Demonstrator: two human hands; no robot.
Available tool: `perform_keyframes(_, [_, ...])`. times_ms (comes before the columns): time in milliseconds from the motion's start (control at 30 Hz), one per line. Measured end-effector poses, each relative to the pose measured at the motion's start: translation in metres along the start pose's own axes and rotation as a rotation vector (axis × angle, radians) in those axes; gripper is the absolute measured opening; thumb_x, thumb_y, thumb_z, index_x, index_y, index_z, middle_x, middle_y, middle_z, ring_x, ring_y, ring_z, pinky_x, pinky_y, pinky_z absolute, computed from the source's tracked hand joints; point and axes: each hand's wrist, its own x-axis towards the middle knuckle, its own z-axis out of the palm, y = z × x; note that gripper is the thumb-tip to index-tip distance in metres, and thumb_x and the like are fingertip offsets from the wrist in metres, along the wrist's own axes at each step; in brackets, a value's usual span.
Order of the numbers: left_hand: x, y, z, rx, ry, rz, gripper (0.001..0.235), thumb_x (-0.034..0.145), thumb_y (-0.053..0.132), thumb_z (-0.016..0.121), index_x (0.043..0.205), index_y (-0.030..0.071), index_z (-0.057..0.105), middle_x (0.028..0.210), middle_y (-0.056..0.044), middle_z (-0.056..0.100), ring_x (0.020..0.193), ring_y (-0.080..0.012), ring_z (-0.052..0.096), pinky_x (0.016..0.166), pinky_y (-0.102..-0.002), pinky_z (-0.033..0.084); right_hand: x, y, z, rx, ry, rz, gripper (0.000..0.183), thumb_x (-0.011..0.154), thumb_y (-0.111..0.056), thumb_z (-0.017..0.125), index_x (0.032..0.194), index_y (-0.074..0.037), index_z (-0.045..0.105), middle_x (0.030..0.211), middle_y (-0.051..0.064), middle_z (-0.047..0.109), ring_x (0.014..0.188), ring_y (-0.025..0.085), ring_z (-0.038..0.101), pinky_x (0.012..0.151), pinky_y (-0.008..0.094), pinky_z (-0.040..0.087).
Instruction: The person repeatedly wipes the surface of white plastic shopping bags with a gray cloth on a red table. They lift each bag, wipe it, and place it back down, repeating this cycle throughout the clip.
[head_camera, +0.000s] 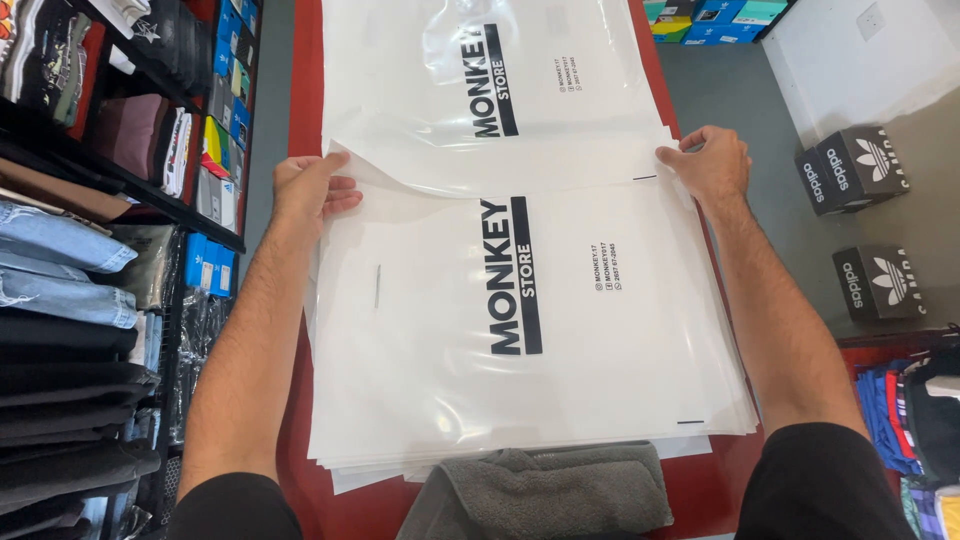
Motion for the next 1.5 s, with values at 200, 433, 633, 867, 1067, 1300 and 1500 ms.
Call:
perform_keyframes(200, [0.018, -0.008, -0.008, -0.166, -0.037, -0.004, 0.068, 0.093, 0.055, 0.067, 0.13, 0.003, 0.046, 0.095, -0.025, 0.072, 0.076, -0.0376, 0.08, 0.071, -0.045, 0.071, -0.043, -0.047, -0.028, -0.086, -0.047, -0.023, 0.033, 0.083, -0.025, 0.092, 0.107, -0.006, 0.078, 0.093, 0.016, 0.077, 0.09, 0.034, 0.076, 0.079, 0.044, 0.059])
perform_keyframes(433, [0.002, -0.001, -0.001, 0.057, 0.06, 0.101, 0.04, 0.081, -0.003, 0.07, 0.12, -0.004, 0.062, 0.103, -0.024, 0.068, 0.076, -0.032, 0.079, 0.062, -0.032, 0.073, -0.002, -0.011, 0.005, -0.027, 0.054, -0.081, 0.012, 0.082, -0.021, 0.088, 0.09, -0.017, 0.08, 0.076, 0.003, 0.075, 0.075, 0.024, 0.075, 0.065, 0.039, 0.057])
perform_keyframes(633, [0.038, 0.007, 0.01, 0.04, 0.177, 0.222, 0.029, 0.078, 0.001, 0.072, 0.108, 0.001, 0.074, 0.09, -0.021, 0.074, 0.068, -0.0297, 0.079, 0.055, -0.029, 0.07, 0.02, -0.021, 0.015, 0.196, 0.07, 0.009, 0.008, 0.084, -0.02, 0.083, 0.091, -0.022, 0.079, 0.071, -0.001, 0.071, 0.067, 0.012, 0.069, 0.063, 0.027, 0.055])
perform_keyframes(867, [0.058, 0.052, 0.035, 0.093, 0.156, 0.134, 0.025, 0.085, 0.001, 0.072, 0.108, 0.009, 0.074, 0.123, -0.008, 0.073, 0.092, -0.0189, 0.079, 0.058, -0.018, 0.069, 0.033, -0.083, 0.01, 0.312, 0.04, 0.378, 0.012, 0.085, -0.019, 0.085, 0.083, -0.02, 0.074, 0.099, -0.001, 0.074, 0.095, 0.01, 0.07, 0.082, 0.025, 0.062])
perform_keyframes(1067, [0.097, 0.049, 0.044, 0.167, 0.259, 0.108, 0.024, 0.083, 0.009, 0.082, 0.105, 0.012, 0.072, 0.126, -0.008, 0.071, 0.082, -0.017, 0.08, 0.059, -0.02, 0.068, 0.058, -0.084, 0.032, 0.253, 0.059, 0.431, 0.016, 0.086, -0.032, 0.086, 0.093, -0.022, 0.076, 0.117, 0.001, 0.074, 0.104, 0.011, 0.074, 0.082, 0.026, 0.064])
perform_keyframes(1300, [0.116, 0.02, 0.036, 0.328, 0.285, 0.199, 0.019, 0.079, 0.013, 0.089, 0.09, 0.017, 0.073, 0.12, -0.007, 0.068, 0.117, -0.0256, 0.068, 0.091, -0.041, 0.064, 0.056, -0.076, 0.044, 0.238, 0.066, 0.425, 0.019, 0.087, -0.035, 0.086, 0.09, -0.023, 0.072, 0.124, 0.004, 0.071, 0.116, 0.014, 0.07, 0.082, 0.03, 0.065])
perform_keyframes(1500, [0.108, 0.01, 0.031, 0.265, 0.263, 0.232, 0.017, 0.08, 0.011, 0.086, 0.092, 0.016, 0.076, 0.122, -0.008, 0.07, 0.121, -0.0263, 0.068, 0.088, -0.04, 0.066, 0.052, -0.076, 0.043, 0.246, 0.068, 0.384, 0.018, 0.087, -0.031, 0.086, 0.09, -0.021, 0.072, 0.119, 0.004, 0.075, 0.117, 0.013, 0.07, 0.079, 0.029, 0.066])
